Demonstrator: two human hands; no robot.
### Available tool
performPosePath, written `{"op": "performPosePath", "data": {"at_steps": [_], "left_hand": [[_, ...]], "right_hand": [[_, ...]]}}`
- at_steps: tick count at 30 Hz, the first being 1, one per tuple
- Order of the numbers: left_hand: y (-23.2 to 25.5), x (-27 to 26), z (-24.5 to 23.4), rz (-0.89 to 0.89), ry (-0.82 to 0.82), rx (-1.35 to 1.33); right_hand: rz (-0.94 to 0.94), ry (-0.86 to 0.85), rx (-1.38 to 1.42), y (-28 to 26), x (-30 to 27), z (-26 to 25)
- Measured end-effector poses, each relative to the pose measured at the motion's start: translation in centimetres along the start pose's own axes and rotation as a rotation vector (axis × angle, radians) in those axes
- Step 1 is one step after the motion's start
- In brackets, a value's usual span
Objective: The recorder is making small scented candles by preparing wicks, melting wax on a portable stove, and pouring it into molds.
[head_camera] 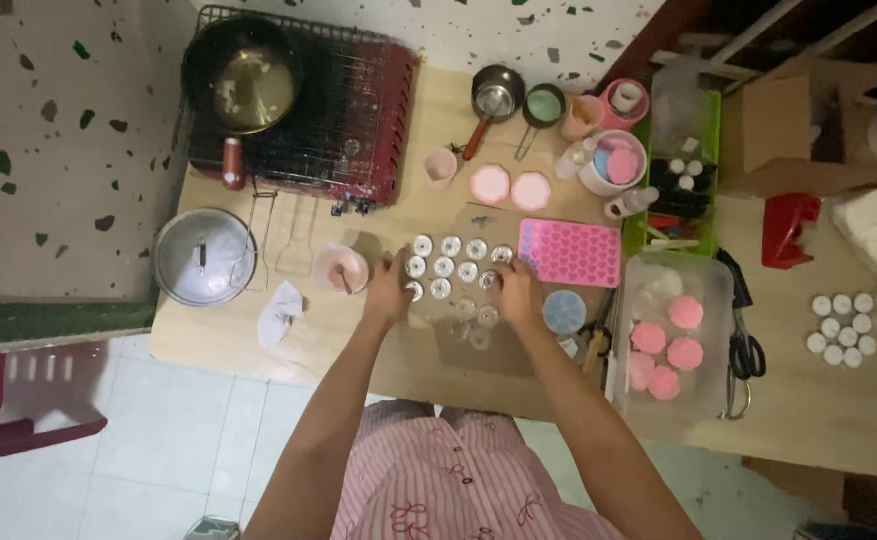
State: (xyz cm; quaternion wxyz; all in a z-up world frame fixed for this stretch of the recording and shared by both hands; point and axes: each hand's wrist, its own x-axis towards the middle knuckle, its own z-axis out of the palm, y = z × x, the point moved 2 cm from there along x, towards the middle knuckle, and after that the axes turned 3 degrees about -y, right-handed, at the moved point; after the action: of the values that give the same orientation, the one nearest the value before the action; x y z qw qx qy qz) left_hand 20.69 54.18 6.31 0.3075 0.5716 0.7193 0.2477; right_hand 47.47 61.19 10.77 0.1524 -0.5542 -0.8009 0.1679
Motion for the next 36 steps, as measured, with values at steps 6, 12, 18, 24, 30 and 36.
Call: {"op": "performPosePath", "data": {"at_steps": [6, 12, 18, 24, 30, 36], "left_hand": [[1.3, 0.2, -0.9, -0.009, -0.063, -0.043], [2.2, 0.9, 0.2, 0.008, -0.067, -0.080], [2.9, 1.1, 0.4, -0.009, -0.053, -0.116], [3.7, 0.7, -0.6, 0.015, -0.040, -0.145], [3.7, 0.6, -0.5, 0.104, 0.034, -0.178], [4.1, 1.2, -0.5, 0.052, 0.042, -0.174]], "right_hand": [[-0.005, 0.017, -0.011, 1.0, -1.2, 0.4], [-0.100, 0.053, 0.026, -1.3, -0.1, -0.2], [-0.100, -0.003, 0.003, -1.8, 1.7, 2.0], [-0.076, -0.034, -0.015, -0.5, 1.1, 3.0], [-0.096, -0.031, 0.064, -3.2, 1.0, 1.1], [-0.205, -0.067, 0.080, -6.2, 0.1, -0.1]]}}
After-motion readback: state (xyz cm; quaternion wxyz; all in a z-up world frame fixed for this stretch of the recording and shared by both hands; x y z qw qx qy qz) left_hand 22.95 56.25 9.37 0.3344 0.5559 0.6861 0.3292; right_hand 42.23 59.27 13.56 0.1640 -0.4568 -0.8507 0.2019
